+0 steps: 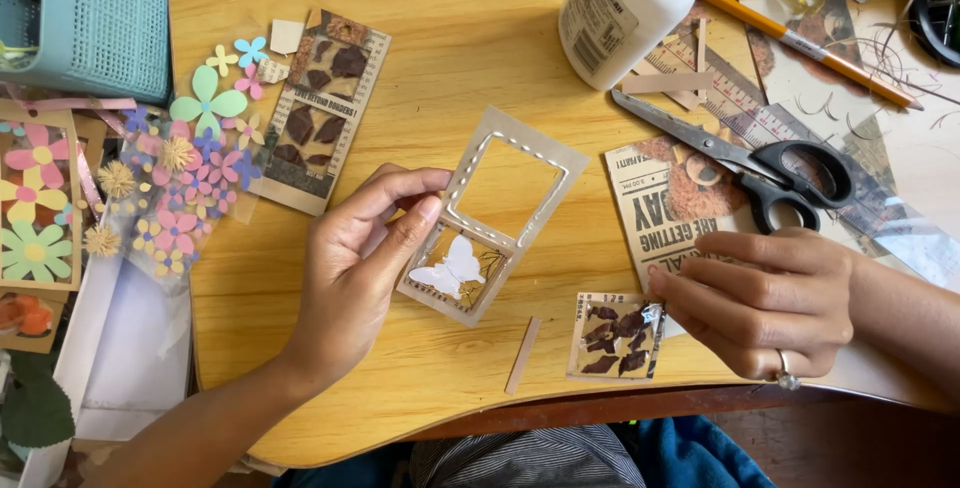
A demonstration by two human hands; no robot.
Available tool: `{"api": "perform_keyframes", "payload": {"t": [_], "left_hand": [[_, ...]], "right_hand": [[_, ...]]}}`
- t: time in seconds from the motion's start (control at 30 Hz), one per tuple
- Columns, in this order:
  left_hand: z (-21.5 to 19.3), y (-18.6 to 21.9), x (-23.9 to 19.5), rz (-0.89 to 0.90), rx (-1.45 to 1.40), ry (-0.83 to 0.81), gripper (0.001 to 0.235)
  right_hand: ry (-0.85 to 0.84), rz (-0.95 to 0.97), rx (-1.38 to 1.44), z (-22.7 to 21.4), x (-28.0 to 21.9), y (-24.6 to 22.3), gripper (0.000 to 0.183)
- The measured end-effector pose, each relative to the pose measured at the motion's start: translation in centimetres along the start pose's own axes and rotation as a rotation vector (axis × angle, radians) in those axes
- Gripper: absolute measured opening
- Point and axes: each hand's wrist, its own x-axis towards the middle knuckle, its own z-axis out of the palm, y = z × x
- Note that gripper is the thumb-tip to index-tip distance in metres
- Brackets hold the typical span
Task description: Assembling decorative paper frames and plastic inserts for scrapbooking or journaling.
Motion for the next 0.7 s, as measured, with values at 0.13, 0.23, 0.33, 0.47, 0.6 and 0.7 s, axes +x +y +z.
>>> {"api": "perform_keyframes", "payload": {"t": [0.13,0.23,0.33,0.47,0.6,0.7], "left_hand": [[0.02,0.05,-0.04,0.0,0.001,-0.003,0.022],[0.0,0.07,-0.02,0.003,0.013,-0.002,0.022],[-0.01,0.04,-0.02,0.009,0.027,-0.01,0.021],[-0.01,0.06,-0.02,0.01,0.022,-0.005,0.021],[-0.01,0.02,-0.04,-0.008,0.001,-0.004,0.021],[-0.01,0.14,-0.04,-0.003,0.01,-0.008,0.021]], "right_hand": [[-0.032,-0.002,0.005,-0.17,-0.16,-0.24,0.015],[-0.023,-0.001,0.003,-0.19,-0.33,-0.34,0.013],[-0.057,0.006,0.019,-0.31,-0.39,-0.41,0.014],[-0.032,0.004,0.007,-0.18,-0.25,-0.33,0.015],[-0.022,0.001,0.004,-0.07,-0.35,-0.31,0.016],[-0.046,-0.004,-0.004,-0.19,-0.16,-0.21,0.017]]}}
